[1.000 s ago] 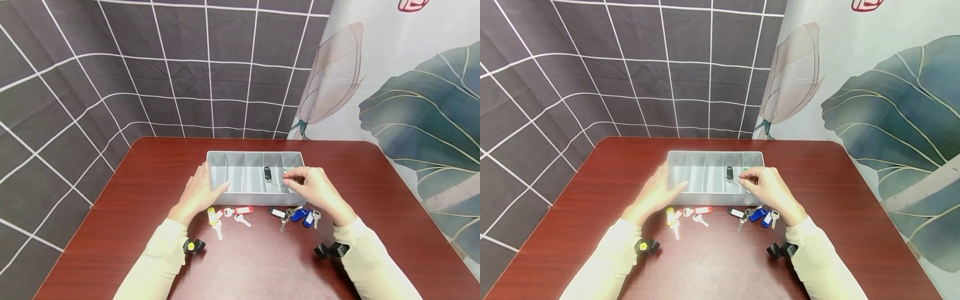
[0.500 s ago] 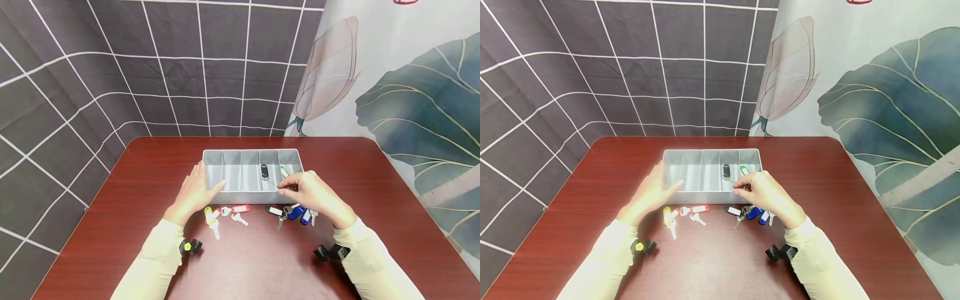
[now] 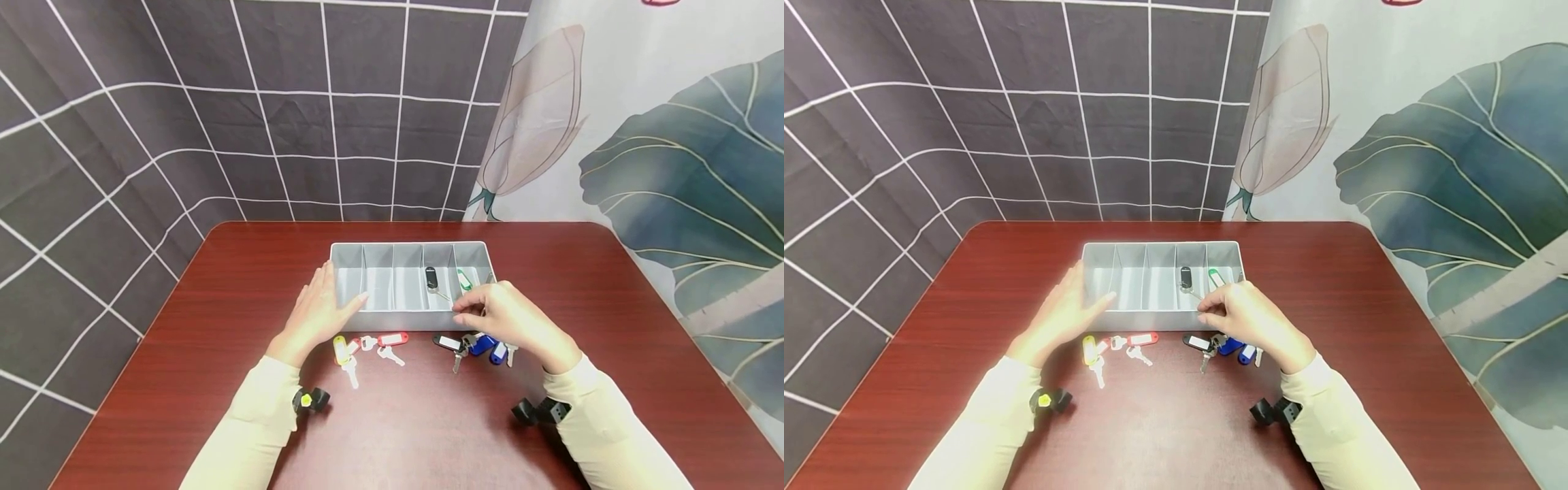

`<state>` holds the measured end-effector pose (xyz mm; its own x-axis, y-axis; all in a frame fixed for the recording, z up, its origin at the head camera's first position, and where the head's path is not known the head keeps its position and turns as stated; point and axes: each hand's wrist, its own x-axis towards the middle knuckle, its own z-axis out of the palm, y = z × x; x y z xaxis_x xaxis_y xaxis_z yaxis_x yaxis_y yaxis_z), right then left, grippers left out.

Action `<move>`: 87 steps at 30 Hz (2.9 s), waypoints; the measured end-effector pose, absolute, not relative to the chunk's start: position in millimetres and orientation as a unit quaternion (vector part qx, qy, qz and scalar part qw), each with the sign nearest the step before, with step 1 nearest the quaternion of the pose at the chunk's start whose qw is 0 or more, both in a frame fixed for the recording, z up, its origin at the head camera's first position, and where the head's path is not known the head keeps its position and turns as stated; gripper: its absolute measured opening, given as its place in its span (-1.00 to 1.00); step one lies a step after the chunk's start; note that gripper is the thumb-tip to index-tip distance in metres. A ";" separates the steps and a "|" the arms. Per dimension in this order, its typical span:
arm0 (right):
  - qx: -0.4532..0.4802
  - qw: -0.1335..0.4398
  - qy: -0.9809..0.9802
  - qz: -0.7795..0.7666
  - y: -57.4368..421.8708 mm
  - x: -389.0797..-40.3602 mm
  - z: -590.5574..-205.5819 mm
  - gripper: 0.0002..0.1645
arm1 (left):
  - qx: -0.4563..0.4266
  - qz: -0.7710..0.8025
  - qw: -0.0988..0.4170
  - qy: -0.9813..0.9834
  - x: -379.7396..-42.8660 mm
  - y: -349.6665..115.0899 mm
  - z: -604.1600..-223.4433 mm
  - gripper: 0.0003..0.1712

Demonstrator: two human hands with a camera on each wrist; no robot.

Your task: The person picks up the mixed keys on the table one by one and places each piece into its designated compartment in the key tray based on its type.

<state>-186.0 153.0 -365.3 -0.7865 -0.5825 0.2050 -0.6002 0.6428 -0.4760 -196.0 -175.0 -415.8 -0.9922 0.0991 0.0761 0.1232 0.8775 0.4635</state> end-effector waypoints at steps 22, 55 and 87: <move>0.363 -0.059 -0.911 0.188 149.2 -183.0 -376.1 -0.87 | -0.057 -0.243 0.023 -0.968 -197.2 -175.3 -415.3 0.19; 0.329 -0.099 -0.934 0.098 129.7 -173.9 -402.2 -0.78 | -0.056 -0.248 0.014 -0.967 -198.5 -175.0 -416.1 0.19; 0.336 -0.098 -0.931 0.102 130.0 -172.5 -402.1 -0.67 | -0.064 -0.246 0.028 -0.967 -197.0 -174.8 -415.6 0.19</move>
<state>-172.5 130.0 -402.1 -0.7547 -0.6463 -0.1128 -0.6064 0.7528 -0.2561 -197.0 -174.8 -415.6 -0.9902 0.1099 0.0859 0.1376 0.8705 0.4725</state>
